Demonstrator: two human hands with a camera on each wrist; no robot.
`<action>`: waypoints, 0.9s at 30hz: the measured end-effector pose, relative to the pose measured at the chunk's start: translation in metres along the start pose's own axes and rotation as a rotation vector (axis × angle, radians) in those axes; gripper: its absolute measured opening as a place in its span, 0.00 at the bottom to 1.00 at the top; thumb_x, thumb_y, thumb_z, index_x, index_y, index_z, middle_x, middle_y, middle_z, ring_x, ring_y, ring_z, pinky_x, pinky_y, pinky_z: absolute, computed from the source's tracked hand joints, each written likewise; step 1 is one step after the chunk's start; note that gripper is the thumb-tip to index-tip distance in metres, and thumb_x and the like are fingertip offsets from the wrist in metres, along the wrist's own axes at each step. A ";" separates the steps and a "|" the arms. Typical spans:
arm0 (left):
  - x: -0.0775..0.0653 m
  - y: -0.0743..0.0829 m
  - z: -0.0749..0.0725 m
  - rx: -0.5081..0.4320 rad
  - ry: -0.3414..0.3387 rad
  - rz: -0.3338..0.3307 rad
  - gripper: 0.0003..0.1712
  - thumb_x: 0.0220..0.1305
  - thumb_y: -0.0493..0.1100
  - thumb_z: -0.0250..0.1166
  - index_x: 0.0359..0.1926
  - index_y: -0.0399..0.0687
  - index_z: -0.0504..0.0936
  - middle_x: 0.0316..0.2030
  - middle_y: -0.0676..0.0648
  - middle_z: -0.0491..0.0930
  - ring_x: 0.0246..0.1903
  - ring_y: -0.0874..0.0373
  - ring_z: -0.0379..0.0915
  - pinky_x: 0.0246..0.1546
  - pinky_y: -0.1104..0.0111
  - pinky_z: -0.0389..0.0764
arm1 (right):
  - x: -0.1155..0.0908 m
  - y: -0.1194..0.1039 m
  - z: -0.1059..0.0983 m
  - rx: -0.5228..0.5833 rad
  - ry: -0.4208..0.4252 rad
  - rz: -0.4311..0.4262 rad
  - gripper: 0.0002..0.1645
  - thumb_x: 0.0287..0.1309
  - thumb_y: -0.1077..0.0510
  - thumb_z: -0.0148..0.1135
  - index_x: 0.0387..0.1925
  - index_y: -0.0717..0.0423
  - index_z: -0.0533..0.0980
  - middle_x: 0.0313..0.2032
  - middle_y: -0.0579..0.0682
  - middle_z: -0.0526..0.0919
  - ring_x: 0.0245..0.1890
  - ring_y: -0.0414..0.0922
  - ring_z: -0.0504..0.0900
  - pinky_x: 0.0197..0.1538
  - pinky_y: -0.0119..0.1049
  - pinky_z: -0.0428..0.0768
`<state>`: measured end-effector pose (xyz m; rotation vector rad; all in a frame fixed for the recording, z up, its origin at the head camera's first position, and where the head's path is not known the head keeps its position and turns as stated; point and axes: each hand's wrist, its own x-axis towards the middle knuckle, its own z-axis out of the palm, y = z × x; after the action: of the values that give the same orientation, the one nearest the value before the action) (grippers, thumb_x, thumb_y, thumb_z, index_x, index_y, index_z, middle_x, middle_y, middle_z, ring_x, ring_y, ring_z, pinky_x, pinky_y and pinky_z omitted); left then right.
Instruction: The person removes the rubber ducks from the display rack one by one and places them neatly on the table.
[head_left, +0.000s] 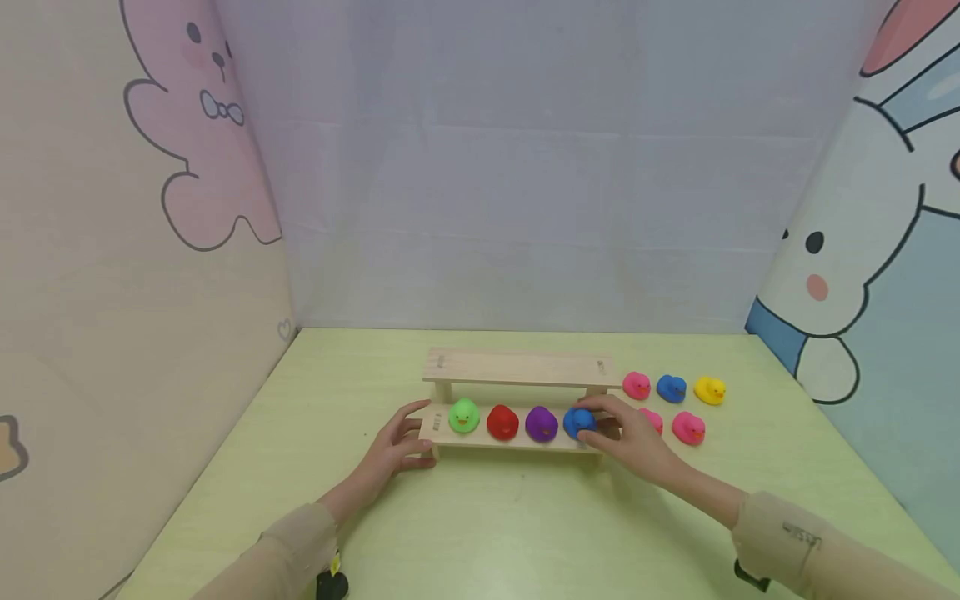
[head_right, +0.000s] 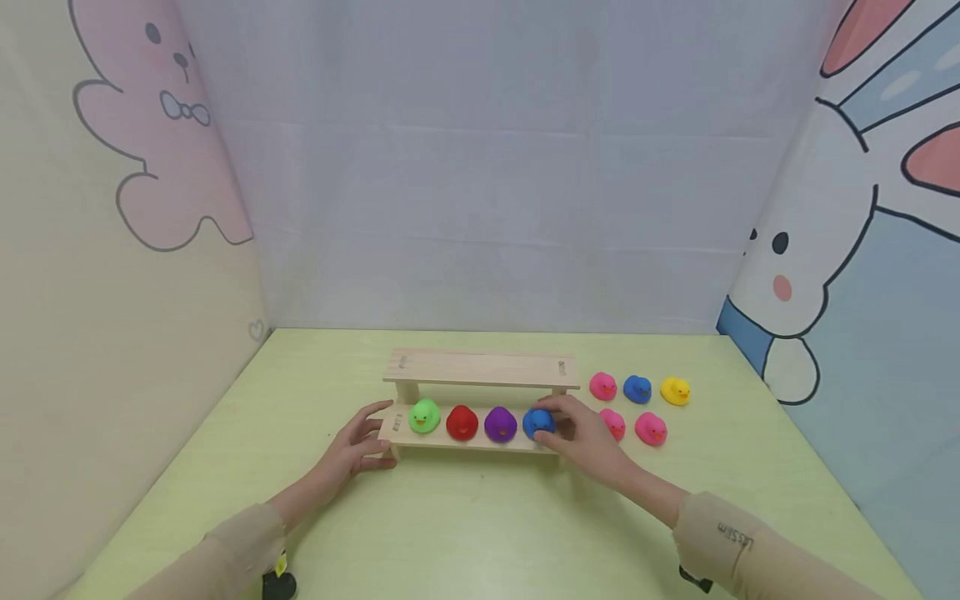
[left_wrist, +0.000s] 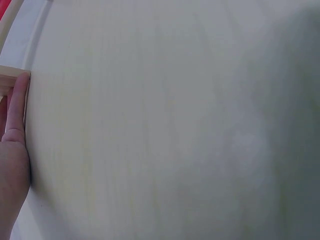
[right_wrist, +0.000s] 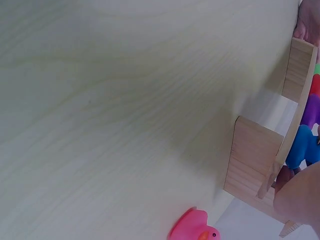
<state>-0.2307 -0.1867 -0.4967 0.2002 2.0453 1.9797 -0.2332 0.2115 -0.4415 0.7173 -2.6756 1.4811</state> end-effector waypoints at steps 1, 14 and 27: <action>0.000 0.000 0.000 -0.001 -0.002 0.001 0.40 0.68 0.39 0.62 0.75 0.55 0.54 0.65 0.31 0.65 0.51 0.58 0.78 0.51 0.56 0.86 | 0.000 0.001 -0.001 -0.001 -0.007 0.006 0.23 0.59 0.57 0.69 0.55 0.56 0.77 0.51 0.55 0.81 0.46 0.50 0.84 0.49 0.22 0.82; 0.003 -0.002 0.000 0.002 -0.001 0.007 0.40 0.67 0.39 0.62 0.75 0.55 0.54 0.64 0.33 0.66 0.51 0.59 0.79 0.50 0.57 0.87 | 0.002 0.002 -0.014 -0.062 -0.110 0.043 0.24 0.57 0.52 0.70 0.55 0.52 0.78 0.46 0.50 0.84 0.44 0.45 0.83 0.48 0.25 0.83; 0.003 -0.005 -0.003 -0.006 0.016 -0.006 0.39 0.68 0.40 0.62 0.75 0.59 0.56 0.65 0.34 0.66 0.52 0.56 0.78 0.49 0.56 0.87 | -0.002 -0.002 -0.037 -0.042 -0.135 -0.044 0.24 0.57 0.55 0.70 0.56 0.55 0.78 0.51 0.55 0.83 0.50 0.51 0.84 0.52 0.44 0.86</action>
<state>-0.2340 -0.1886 -0.5023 0.1778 2.0474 1.9899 -0.2388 0.2406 -0.4196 0.8980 -2.7583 1.4106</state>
